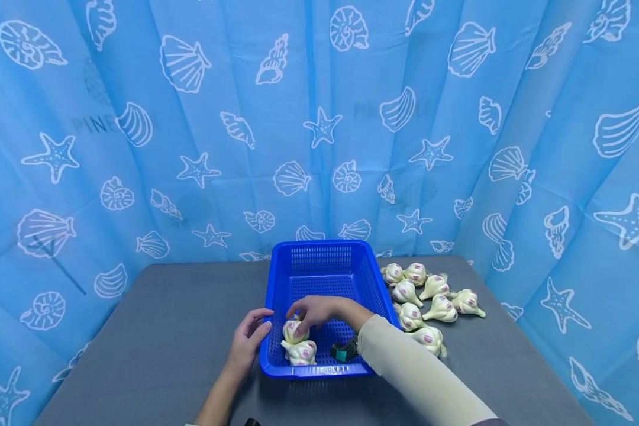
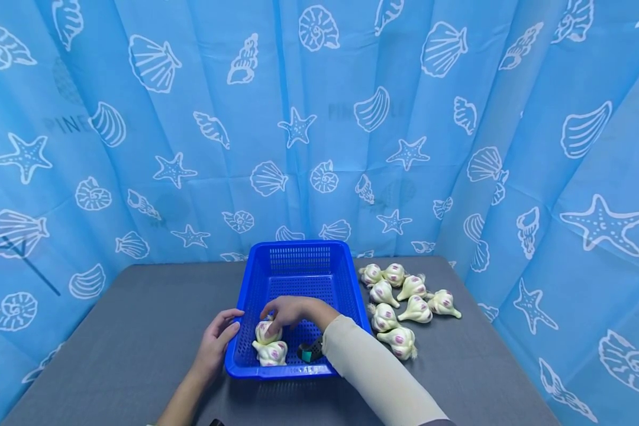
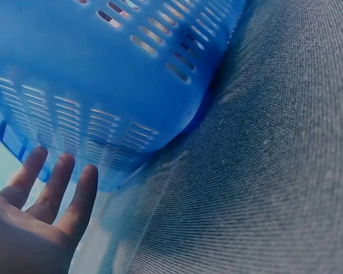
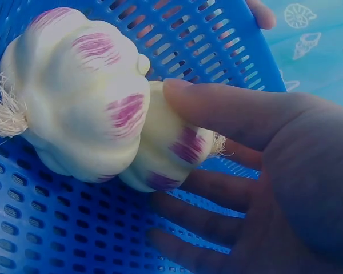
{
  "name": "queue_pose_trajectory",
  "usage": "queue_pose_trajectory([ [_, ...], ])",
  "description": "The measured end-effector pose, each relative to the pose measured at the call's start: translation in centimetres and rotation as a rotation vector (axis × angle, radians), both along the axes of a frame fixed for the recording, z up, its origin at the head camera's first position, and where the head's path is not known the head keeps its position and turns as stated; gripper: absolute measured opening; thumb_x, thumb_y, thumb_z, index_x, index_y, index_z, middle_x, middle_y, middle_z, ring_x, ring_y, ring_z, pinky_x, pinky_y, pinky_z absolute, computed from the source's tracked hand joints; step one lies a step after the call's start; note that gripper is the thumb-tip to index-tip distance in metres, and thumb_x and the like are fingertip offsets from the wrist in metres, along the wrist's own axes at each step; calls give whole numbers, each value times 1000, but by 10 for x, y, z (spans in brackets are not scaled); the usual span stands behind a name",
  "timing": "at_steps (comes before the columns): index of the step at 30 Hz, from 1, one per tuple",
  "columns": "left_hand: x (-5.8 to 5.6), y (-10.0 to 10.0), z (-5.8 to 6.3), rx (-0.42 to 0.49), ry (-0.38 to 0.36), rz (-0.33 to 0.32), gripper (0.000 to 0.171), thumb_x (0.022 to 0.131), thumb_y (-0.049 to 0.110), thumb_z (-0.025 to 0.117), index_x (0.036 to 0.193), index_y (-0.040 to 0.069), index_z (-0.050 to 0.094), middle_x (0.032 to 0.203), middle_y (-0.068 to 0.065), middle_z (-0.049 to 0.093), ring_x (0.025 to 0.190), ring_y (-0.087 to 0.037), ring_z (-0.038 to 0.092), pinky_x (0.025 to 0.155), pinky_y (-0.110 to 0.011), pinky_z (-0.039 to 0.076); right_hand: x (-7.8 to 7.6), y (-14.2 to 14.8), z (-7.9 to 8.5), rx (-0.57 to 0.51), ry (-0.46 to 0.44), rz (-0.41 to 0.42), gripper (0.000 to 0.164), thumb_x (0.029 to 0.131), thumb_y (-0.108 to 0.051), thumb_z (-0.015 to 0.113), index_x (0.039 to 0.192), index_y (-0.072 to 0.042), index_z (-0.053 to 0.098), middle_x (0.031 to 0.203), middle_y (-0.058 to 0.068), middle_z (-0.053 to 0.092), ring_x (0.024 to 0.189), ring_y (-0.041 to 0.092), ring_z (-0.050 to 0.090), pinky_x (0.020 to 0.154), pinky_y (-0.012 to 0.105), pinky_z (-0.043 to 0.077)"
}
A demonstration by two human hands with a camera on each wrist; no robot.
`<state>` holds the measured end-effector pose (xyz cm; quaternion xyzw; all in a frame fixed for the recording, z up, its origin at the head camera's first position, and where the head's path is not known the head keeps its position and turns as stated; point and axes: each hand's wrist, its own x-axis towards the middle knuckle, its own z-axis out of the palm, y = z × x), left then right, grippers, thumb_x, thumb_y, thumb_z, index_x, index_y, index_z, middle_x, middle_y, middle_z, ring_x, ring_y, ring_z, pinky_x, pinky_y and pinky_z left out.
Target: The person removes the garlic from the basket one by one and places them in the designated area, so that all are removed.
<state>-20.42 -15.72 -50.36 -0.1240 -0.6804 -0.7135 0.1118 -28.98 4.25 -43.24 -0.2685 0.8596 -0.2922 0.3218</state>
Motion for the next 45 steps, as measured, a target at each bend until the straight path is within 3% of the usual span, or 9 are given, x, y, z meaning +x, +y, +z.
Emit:
queue_pose_trajectory([
  [10,-1,0,-1,-1,4,8,24,96,3,55,119,-5,56,122,-25,56,101,-16,61,81,-29,50,-5,3,-1,-77,65,-2,25,83,-10,74,107,-13,68,99,0,66,87,14,61,77,43,53],
  [18,0,0,0,-30,-32,20,26,97,8,56,120,-1,57,126,-21,56,106,-18,59,83,-31,49,-7,9,0,-107,122,3,21,82,-7,74,101,-11,69,95,-2,67,87,12,61,76,39,53],
  [27,0,1,4,9,-2,-7,25,97,5,55,120,-5,55,123,-26,55,101,-18,60,80,-31,51,-14,24,9,-136,248,-25,22,82,-9,74,103,-10,69,100,-1,67,101,21,60,84,34,48],
  [32,0,-1,1,2,-20,-4,25,97,5,54,121,-3,56,124,-24,55,102,-19,60,80,-32,51,-16,36,15,-168,281,-73,25,85,-10,73,109,-9,68,106,0,66,107,23,59,88,37,47],
  [45,-1,-1,-3,13,-28,-1,25,97,5,55,121,-3,56,123,-22,56,102,-19,60,81,-32,51,-17,76,41,-304,376,-204,30,84,-9,74,112,-3,66,105,7,67,102,29,61,83,38,50],
])
